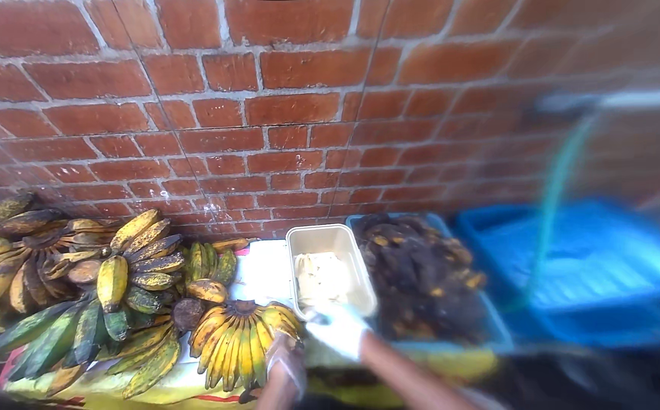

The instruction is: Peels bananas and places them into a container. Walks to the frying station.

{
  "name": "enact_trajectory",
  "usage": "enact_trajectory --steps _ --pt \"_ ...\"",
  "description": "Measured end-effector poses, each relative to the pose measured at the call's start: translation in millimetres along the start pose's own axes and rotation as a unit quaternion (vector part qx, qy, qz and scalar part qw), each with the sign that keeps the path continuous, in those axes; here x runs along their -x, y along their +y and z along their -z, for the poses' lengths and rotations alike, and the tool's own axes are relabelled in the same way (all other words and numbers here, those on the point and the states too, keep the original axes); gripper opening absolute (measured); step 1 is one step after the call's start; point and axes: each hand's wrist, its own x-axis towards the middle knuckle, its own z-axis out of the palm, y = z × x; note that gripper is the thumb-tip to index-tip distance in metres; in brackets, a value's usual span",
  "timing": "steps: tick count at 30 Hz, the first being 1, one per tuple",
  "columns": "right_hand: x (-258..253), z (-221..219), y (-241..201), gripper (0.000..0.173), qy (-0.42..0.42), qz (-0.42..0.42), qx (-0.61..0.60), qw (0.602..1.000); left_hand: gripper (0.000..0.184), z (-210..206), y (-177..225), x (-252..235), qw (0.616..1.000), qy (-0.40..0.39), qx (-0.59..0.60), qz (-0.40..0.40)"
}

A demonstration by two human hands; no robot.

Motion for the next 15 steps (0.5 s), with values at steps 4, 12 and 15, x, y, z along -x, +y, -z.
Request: enact_trajectory --steps 4,12,15 --pt "3.5 -44.3 -0.3 0.061 -0.079 0.0 0.036 0.996 0.04 -1.7 13.3 10.0 0.999 -0.025 -0.03 0.015" --pt "-30.8 -77.6 -30.9 0.055 -0.143 -0.043 0.105 0.983 0.042 19.1 19.7 22.4 0.934 0.0 -0.355 -0.033" --pt "-40.3 -81.1 -17.5 0.044 -0.169 0.008 0.118 0.979 0.04 24.7 23.5 24.1 0.961 0.019 -0.274 -0.015"
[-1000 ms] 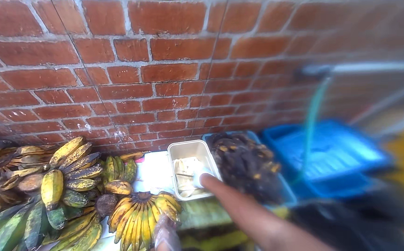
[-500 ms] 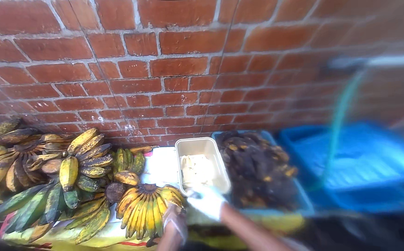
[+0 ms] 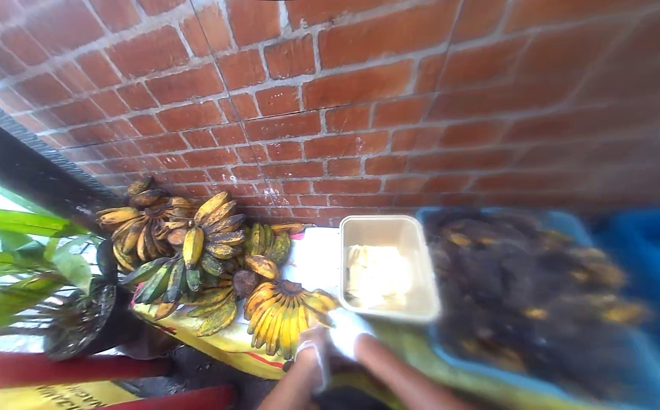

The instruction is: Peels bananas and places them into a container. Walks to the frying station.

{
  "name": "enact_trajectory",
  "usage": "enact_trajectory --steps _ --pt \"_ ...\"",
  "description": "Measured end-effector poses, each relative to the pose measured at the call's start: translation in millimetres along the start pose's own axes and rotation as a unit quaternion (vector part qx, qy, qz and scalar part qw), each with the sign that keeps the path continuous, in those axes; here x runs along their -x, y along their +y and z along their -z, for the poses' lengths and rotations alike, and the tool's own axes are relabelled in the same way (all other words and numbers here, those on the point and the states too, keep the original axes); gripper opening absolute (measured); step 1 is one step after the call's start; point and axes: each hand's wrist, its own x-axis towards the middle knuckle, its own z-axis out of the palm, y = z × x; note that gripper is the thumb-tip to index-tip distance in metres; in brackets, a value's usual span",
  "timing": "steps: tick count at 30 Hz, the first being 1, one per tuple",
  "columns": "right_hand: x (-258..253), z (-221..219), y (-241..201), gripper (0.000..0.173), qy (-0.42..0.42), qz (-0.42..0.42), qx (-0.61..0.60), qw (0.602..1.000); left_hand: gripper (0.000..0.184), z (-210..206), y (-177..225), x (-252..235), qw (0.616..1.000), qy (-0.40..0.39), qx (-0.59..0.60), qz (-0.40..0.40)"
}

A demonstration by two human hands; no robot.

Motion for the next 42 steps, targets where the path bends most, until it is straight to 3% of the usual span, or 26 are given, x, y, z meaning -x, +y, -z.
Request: enact_trajectory --steps 2,4,6,7,9,13,16,18,20,21,23,29,32,34,36,42 --pt "-2.8 -3.6 8.5 0.037 -0.012 0.048 0.024 0.999 0.037 6.8 -7.6 -2.9 0.997 -0.006 0.075 0.006" --pt "3.1 -1.4 4.5 0.038 -0.02 0.047 0.031 0.998 0.037 10.4 -8.5 -1.7 0.999 0.013 0.033 0.001" --pt "11.3 0.1 -3.6 0.052 -0.008 0.012 0.01 1.0 0.034 12.0 3.4 6.7 0.984 0.026 -0.175 -0.025" --pt "12.8 -3.1 -5.0 0.061 0.009 0.0 -0.002 1.0 0.034 13.1 9.6 8.5 0.956 0.016 -0.292 -0.038" --pt "7.4 -14.1 -1.5 0.07 0.037 0.003 -0.033 0.999 0.038 13.3 15.0 9.4 0.921 -0.005 -0.387 -0.049" --pt "-17.2 -31.8 8.9 0.07 0.112 0.027 -0.094 0.989 0.04 12.9 16.6 3.5 0.946 -0.024 -0.318 -0.057" --pt "-27.1 -33.6 9.4 0.064 0.145 0.016 -0.121 0.982 0.046 11.3 12.2 -2.2 0.995 -0.024 -0.094 -0.023" --pt "-28.9 -27.0 6.7 0.062 0.15 -0.002 -0.14 0.979 0.045 11.3 12.0 -6.6 0.999 -0.027 0.041 0.012" --pt "-33.3 -21.2 4.6 0.048 0.152 0.014 -0.176 0.972 0.04 14.1 11.8 -8.0 0.993 -0.03 0.111 0.032" --pt "-38.5 -18.6 2.7 0.042 0.161 0.029 -0.2 0.966 0.037 16.2 12.0 -7.0 0.993 -0.027 0.109 0.033" --pt "-47.0 -11.4 -3.8 0.046 0.169 0.048 -0.221 0.959 0.031 20.2 9.7 -7.4 0.997 -0.03 0.067 0.012" --pt "-61.3 -15.5 -7.3 0.043 0.171 0.068 -0.269 0.945 0.036 19.3 31.5 -6.6 0.987 0.006 -0.159 -0.02" --pt "-60.2 -14.2 -9.2 0.042 0.178 0.061 -0.28 0.941 0.053 21.2 28.2 -18.5 0.995 -0.007 -0.094 -0.038" --pt "-57.8 -13.5 -11.2 0.042 0.19 0.062 -0.294 0.935 0.056 25.3 33.4 -27.2 0.992 -0.008 -0.117 -0.053" --pt "-61.1 -16.8 -10.7 0.041 0.198 0.057 -0.299 0.932 0.055 26.0 35.9 -41.0 0.993 -0.008 -0.101 -0.063" --pt "-53.6 -15.3 -10.8 0.044 0.182 0.048 -0.319 0.929 0.04 17.8 61.1 -46.3 0.993 -0.032 0.107 -0.023"
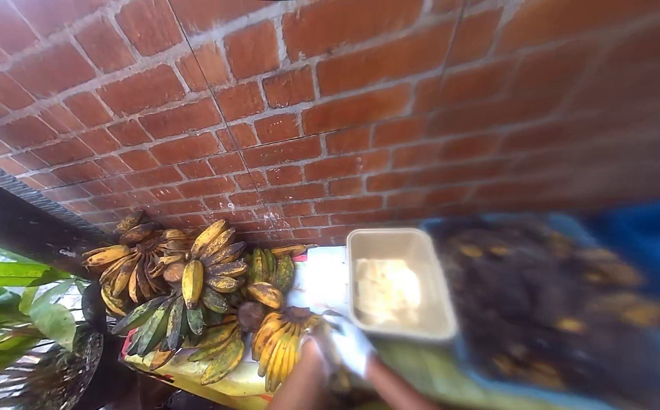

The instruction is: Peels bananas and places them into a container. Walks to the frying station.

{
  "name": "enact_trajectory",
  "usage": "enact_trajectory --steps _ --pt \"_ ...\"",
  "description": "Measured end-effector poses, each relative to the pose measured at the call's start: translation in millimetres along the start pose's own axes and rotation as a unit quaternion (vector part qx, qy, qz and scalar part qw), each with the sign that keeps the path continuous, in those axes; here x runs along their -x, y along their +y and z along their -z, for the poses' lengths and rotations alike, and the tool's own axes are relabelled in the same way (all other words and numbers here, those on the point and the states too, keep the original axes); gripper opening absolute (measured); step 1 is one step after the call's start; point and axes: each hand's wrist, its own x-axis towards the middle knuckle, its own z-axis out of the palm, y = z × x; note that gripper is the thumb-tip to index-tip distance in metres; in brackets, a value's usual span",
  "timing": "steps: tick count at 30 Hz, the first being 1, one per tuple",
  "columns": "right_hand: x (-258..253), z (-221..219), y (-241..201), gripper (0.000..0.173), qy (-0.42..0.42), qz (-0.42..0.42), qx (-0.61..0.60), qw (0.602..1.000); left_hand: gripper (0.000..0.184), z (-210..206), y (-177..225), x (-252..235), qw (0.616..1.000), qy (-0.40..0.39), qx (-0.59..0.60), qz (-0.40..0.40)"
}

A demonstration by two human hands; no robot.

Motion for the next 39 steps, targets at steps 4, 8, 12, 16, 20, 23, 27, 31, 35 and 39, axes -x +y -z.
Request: enact_trajectory --steps 4,8,12,16,20,23,27,31,35,39 --pt "4.6 -1.6 -7.9 0.043 0.018 -0.016 0.002 1.0 0.042 -2.3 5.1 -0.7 0.951 0.016 -0.307 -0.037" --pt "18.4 -4.6 -9.7 0.048 0.015 0.002 0.056 0.998 0.047 12.0 -7.6 4.0 0.937 0.007 -0.339 -0.088" --pt "34.1 4.8 -2.5 0.053 -0.018 -0.01 0.072 0.997 0.034 38.3 -3.5 19.3 0.99 -0.059 -0.093 -0.086" --pt "58.0 27.5 5.0 0.055 -0.026 -0.075 0.047 0.996 0.053 46.6 -1.0 35.4 0.993 -0.11 0.048 -0.017" --pt "95.2 57.0 10.9 0.061 -0.03 -0.106 -0.015 0.994 0.045 26.9 13.5 85.1 0.985 -0.153 0.081 -0.013" --pt "131.5 75.8 7.9 0.06 -0.012 -0.06 -0.136 0.989 0.046 1.5 38.2 108.9 0.952 -0.236 0.193 -0.017" --pt "149.7 93.4 -9.3 0.037 0.037 -0.014 -0.312 0.949 0.039 -42.4 83.9 127.1 0.911 -0.291 0.287 -0.054" --pt "151.9 119.8 -58.0 0.026 0.079 0.026 -0.344 0.935 0.036 -88.3 107.3 128.6 0.927 -0.235 0.254 -0.146" --pt "142.3 138.6 -75.7 0.028 0.139 0.054 -0.2 0.968 0.038 -107.6 119.6 119.6 0.913 -0.239 0.314 -0.103" --pt "139.2 137.0 -73.5 0.038 0.143 0.074 -0.206 0.965 0.043 -116.1 123.8 118.7 0.898 -0.244 0.346 -0.115"
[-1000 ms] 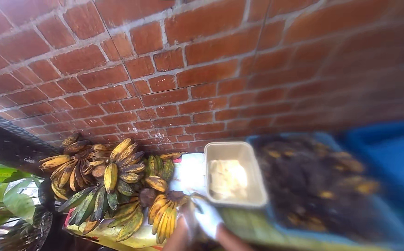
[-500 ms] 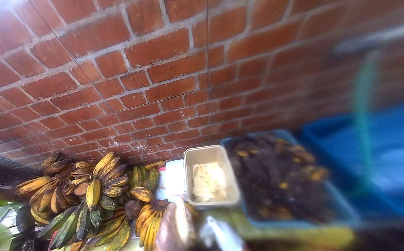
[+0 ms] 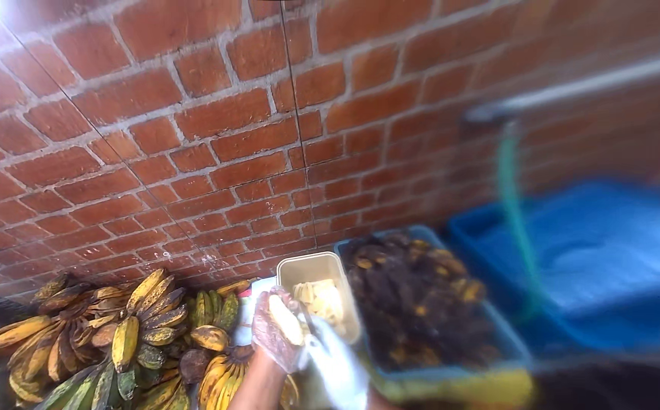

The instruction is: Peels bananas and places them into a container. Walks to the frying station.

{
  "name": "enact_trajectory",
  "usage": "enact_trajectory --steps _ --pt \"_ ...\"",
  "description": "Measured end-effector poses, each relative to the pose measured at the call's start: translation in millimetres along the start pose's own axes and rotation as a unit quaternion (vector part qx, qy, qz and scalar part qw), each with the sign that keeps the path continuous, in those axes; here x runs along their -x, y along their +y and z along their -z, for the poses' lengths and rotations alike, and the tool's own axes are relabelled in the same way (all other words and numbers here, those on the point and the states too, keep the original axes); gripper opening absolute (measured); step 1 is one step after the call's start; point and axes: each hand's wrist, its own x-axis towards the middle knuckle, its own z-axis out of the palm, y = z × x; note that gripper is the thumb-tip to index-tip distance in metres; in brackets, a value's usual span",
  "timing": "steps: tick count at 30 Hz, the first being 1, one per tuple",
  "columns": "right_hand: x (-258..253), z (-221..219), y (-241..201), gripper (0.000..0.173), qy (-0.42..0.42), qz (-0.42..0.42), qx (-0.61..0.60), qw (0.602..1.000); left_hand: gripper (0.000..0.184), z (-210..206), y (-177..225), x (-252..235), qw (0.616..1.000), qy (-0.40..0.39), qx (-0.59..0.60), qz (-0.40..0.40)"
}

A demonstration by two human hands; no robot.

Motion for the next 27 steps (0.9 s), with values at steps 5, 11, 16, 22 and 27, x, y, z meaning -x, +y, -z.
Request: enact_trajectory --steps 5,11,16,22,27 --pt "2.1 9.0 -25.9 0.041 -0.024 0.087 0.044 0.995 0.042 -7.9 -5.4 -1.2 0.996 0.053 -0.071 -0.029" --pt "8.0 7.2 -6.8 0.046 -0.025 0.154 0.014 0.988 0.043 -5.2 6.1 -6.0 1.0 0.012 0.007 -0.003" --pt "13.6 6.4 -20.3 0.054 -0.063 0.063 0.024 0.996 0.043 -21.2 12.5 -2.4 0.997 0.025 0.065 0.022" --pt "6.0 5.6 -22.7 0.05 -0.044 0.087 0.027 0.995 0.044 -21.8 14.3 -5.0 0.998 -0.01 0.054 0.013" --pt "-12.5 2.9 -23.7 0.059 -0.062 0.047 0.05 0.996 0.04 -28.8 18.1 -1.5 1.0 -0.004 0.023 0.022"
